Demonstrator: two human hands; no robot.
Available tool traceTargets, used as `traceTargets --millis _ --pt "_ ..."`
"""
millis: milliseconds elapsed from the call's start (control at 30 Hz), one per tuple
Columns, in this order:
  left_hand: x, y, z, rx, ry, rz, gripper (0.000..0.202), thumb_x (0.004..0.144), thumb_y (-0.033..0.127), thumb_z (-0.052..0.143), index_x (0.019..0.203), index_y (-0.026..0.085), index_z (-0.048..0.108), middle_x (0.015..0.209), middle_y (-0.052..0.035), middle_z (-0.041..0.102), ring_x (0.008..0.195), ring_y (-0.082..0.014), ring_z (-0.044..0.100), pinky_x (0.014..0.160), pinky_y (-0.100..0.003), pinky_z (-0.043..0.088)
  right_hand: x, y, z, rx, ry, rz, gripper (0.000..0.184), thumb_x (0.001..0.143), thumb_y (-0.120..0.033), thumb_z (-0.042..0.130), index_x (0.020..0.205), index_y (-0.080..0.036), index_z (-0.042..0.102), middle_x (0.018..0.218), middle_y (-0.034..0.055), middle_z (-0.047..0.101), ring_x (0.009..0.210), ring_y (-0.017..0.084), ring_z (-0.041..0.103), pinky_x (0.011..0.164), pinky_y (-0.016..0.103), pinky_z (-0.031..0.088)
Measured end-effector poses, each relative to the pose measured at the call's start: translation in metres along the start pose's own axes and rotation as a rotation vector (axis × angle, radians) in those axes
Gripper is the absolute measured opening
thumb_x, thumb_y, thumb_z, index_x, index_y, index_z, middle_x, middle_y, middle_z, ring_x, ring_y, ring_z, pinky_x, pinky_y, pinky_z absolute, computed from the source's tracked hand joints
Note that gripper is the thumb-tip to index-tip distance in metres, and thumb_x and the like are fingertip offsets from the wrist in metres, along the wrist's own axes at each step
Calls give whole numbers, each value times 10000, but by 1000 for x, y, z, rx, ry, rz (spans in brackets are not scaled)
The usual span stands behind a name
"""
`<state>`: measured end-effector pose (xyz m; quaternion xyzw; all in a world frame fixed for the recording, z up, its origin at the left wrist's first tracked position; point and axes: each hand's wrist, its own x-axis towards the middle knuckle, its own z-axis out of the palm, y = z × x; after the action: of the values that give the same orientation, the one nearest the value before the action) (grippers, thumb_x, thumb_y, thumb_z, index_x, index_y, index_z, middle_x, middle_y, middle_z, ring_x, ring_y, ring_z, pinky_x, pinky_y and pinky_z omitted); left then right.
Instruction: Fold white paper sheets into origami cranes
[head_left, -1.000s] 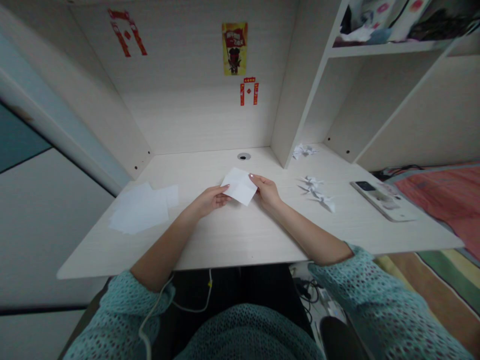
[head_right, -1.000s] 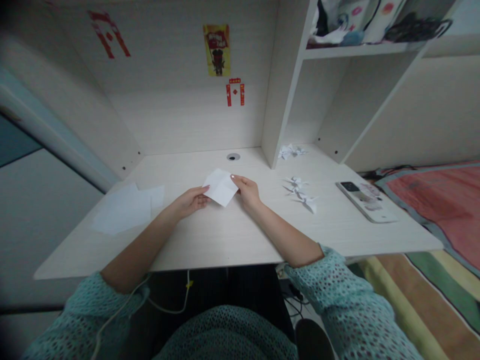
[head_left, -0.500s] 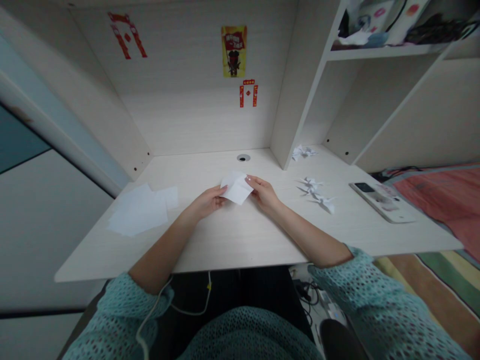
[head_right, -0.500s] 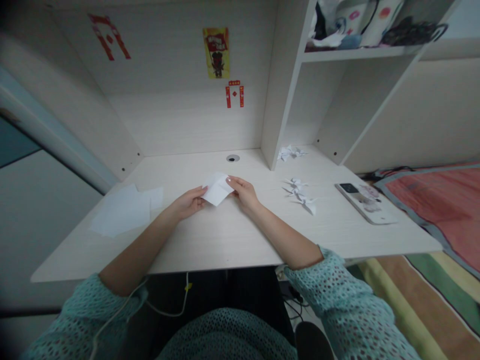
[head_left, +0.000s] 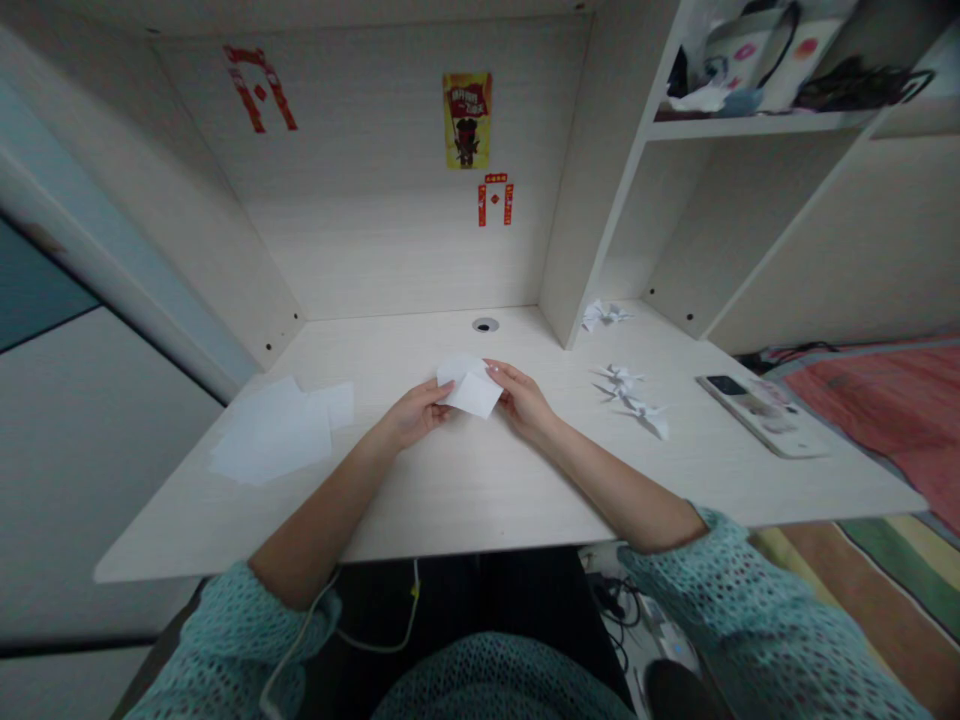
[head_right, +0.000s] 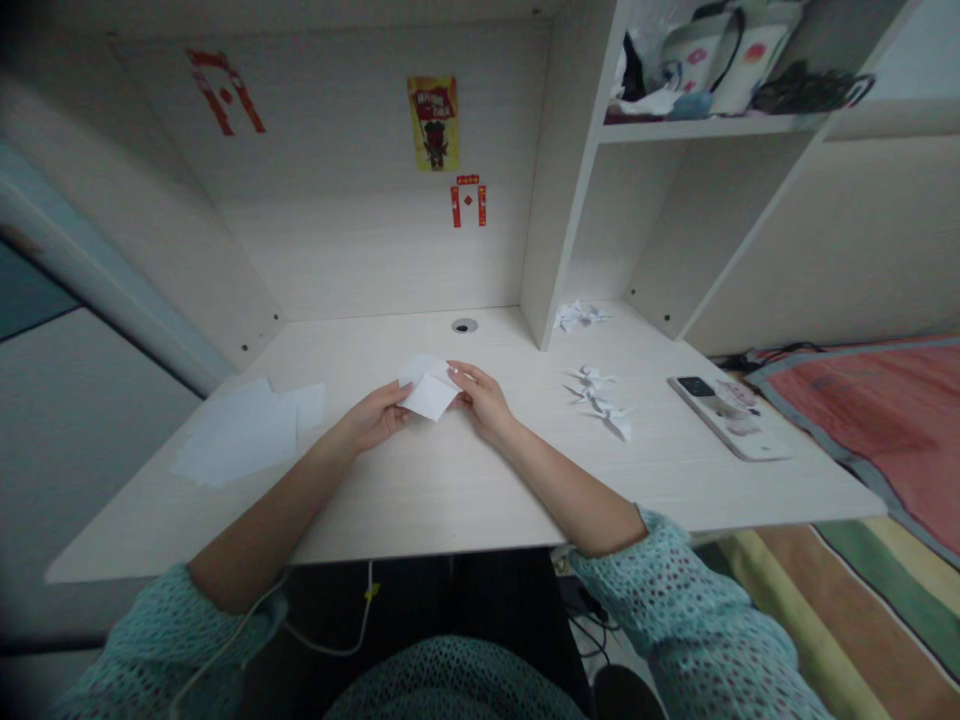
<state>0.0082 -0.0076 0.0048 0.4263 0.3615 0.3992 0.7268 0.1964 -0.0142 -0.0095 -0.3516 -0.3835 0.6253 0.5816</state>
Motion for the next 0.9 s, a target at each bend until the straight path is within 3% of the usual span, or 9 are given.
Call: traceTargets --millis 133,267,467,900 --pt "4 -1 0 63 171 120 307 701 318 700 972 182 651 954 -55 660 716 -104 588 608 -201 435 0 -2 0 34 -25 90 459 702 -575 603 1039 -265 599 756 11 646 542 127 571 489 259 480" --pt "6 -3 1 101 259 190 353 674 354 714 966 165 653 987 -71 660 725 -110 593 607 -207 440 1 0 0 44 -7 119 429 647 -456 716 984 -210 618 758 22 652 557 125 582 465 239 491" --pt "5 -5 3 119 257 203 367 674 376 708 980 179 657 1061 -78 647 790 -121 602 635 -203 456 0 1 1 44 42 70 629 552 -242 793 1136 -200 562 803 11 665 574 102 558 490 219 494" --pt "8 -16 3 184 199 265 377 659 355 721 962 135 684 1012 -93 674 893 -186 603 851 -332 454 -5 6 4 60 -48 46 724 530 -231 803 1196 -218 519 711 -26 646 619 110 582 619 241 482"
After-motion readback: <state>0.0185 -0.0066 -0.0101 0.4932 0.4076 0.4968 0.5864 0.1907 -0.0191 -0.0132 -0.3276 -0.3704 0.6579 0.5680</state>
